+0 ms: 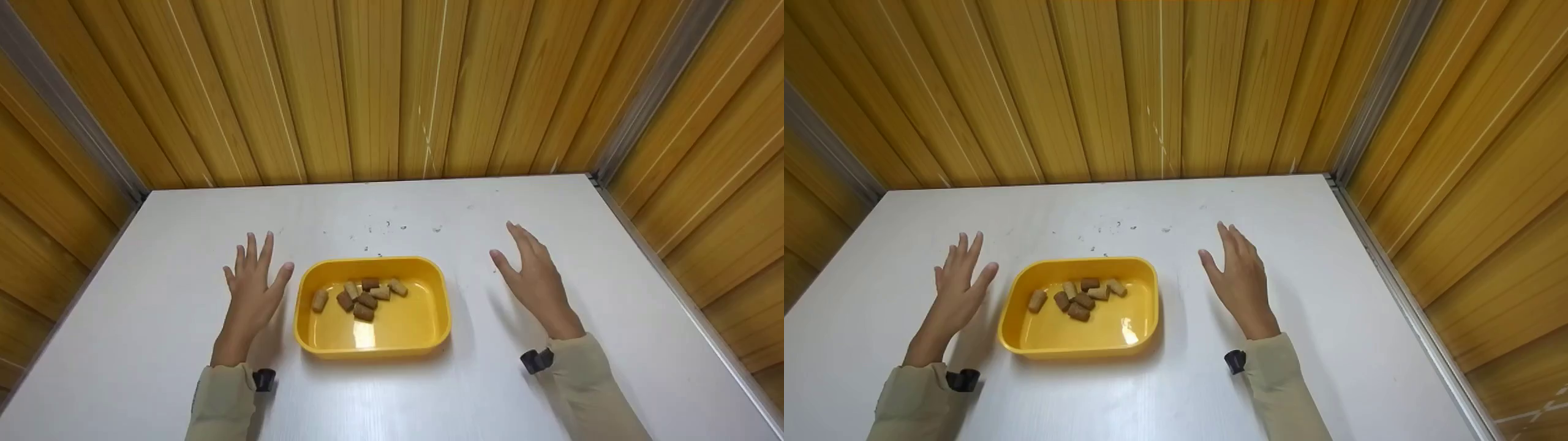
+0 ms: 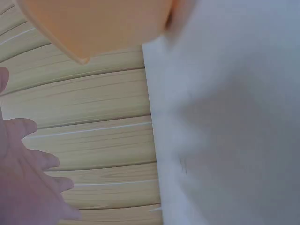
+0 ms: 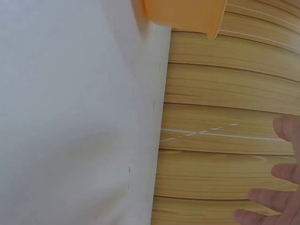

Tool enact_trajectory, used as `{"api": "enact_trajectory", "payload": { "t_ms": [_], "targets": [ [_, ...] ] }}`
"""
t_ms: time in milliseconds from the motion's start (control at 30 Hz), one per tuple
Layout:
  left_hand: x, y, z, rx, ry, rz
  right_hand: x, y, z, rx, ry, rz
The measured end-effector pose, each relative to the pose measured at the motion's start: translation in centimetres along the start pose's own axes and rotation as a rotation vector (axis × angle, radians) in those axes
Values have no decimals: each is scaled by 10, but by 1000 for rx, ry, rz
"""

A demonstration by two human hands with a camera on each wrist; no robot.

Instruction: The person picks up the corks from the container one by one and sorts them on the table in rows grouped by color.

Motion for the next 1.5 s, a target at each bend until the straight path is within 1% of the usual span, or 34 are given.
{"api": "enact_trajectory", "payload": {
  "t_ms": [100, 233, 333, 500, 667, 833, 867, 933, 1033, 1200, 1300, 1400, 1500],
  "targets": [
    [-2, -2, 0, -20, -22, 225, -2, -6, -4, 12, -36, -96],
    [-2, -6, 1, -38, -49, 518, -2, -15, -12, -7, -74, -203],
    [1, -9, 2, -20, -89, 720, -1, -22, -18, -7, -125, -254],
    [11, -15, 1, 7, -164, 1054, 3, -37, -27, -2, -234, -310],
    [25, -22, 0, 13, -225, 1291, 6, -54, -36, -22, -338, -314],
    [38, -28, 1, 2, -285, 1540, 11, -69, -45, -48, -437, -310],
    [40, -29, 1, 0, -291, 1574, 12, -72, -47, -55, -456, -308],
    [44, -30, 1, -1, -308, 1618, 15, -78, -50, -71, -495, -309],
    [47, -33, 2, 2, -334, 1609, 21, -87, -54, -78, -550, -310],
    [50, -35, 3, 18, -355, 1544, 33, -98, -58, -82, -644, -294],
    [52, -35, 4, 33, -356, 1476, 40, -104, -59, -81, -695, -277],
    [53, -34, 4, 53, -360, 1405, 47, -108, -60, -74, -738, -255],
    [53, -33, 3, 64, -358, 1376, 52, -112, -62, -49, -777, -224]
  ]
}}
Point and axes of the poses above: each hand's wrist, its own z-axis away from the middle knuckle, its own x-axis out of the palm, y = z × x, the point moved 1 cm from there along -z, towards the middle knuckle, and after that the axes turned 5 degrees about -y, right-handed, at the moved point
